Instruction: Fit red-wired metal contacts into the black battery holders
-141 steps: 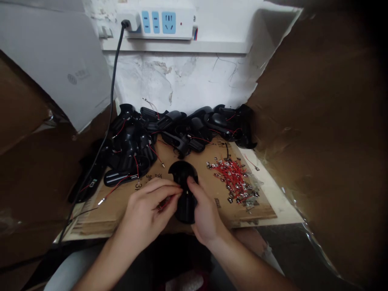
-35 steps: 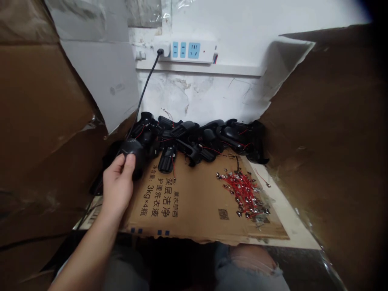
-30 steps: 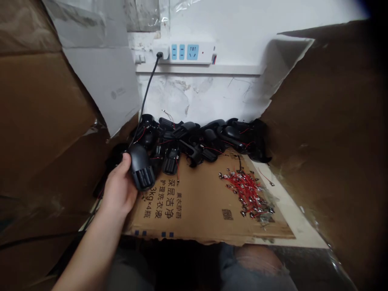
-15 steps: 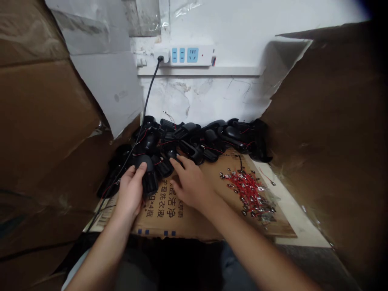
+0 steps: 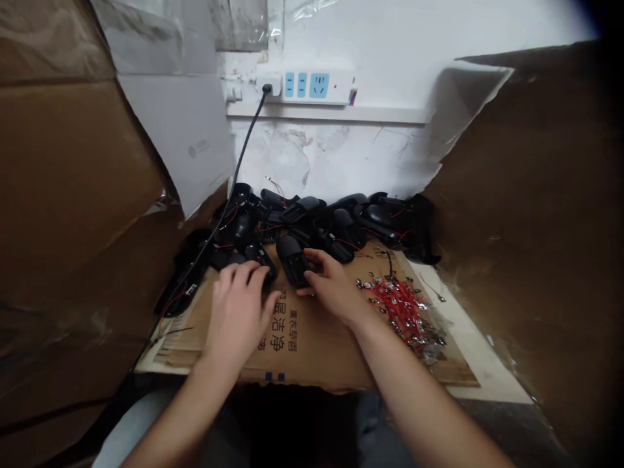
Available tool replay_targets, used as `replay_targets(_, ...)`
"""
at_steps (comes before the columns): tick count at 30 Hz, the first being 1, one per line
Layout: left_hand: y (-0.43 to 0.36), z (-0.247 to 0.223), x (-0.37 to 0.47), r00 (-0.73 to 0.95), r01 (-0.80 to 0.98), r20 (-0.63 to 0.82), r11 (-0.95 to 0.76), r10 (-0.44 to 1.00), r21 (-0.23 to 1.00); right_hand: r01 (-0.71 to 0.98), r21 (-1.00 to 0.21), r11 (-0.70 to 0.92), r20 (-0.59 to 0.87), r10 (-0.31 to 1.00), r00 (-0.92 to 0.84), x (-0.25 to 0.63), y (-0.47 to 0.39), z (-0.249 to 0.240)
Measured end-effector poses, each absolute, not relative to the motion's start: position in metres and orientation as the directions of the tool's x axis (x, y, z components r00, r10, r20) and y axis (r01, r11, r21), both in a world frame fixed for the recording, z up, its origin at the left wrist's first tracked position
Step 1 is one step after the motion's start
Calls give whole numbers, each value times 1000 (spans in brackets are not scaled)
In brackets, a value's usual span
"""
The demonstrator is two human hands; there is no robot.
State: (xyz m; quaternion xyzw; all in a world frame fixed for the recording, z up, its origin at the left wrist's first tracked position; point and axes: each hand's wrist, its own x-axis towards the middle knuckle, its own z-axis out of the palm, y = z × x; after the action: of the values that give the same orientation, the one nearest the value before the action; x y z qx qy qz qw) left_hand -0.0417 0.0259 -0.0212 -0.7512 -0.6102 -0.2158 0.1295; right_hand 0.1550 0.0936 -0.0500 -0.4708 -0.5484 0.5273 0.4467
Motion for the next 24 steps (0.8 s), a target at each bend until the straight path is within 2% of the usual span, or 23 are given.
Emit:
replay_targets(1, 27, -23, -36, 153, 979, 444, -198, 883, 56, 70, -998, 3, -8, 987, -162, 155, 91, -50)
replay_targets(3, 31, -27, -32, 122, 986, 401, -156, 908, 53, 248, -965, 80, 47, 989, -137, 156, 88, -48)
replay_targets(5, 38, -29, -37, 102, 985, 397, -148, 912, 89, 511, -832, 217, 180, 976, -121, 157, 84, -46)
replay_targets(7, 45, -27, -44, 85, 978, 417, -155, 905, 136, 706, -636, 313, 286, 945, -161, 157, 80, -43)
replay_targets(9, 51, -25, -51, 65, 981, 445, -139, 893, 136, 790, -500, 354, 301, 927, -225, 156, 76, -40)
replay_targets(11, 56, -24, -53, 50, 991, 458, -100, 888, 85, 812, -447, 376, 278, 921, -273, 155, 72, -38)
replay_targets(15, 63, -26, -48, 22, 999, 433, -35, 901, 24, 759, -515, 397, 207, 918, -339, 158, 66, -38)
replay_targets(18, 65, -26, -48, 28, 997, 442, -56, 896, 50, 722, -573, 386, 186, 920, -345, 164, 64, -41)
replay_targets(20, 65, -24, -51, -6, 985, 495, -80, 869, 152, 699, -608, 376, 185, 924, -336, 167, 62, -45)
replay_targets(22, 63, -20, -57, -104, 934, 536, -103, 838, 342, 683, -631, 368, 181, 926, -332, 167, 61, -48)
replay_targets(24, 59, -15, -61, -223, 835, 504, -104, 834, 541, 682, -638, 357, 180, 931, -318, 165, 60, -49)
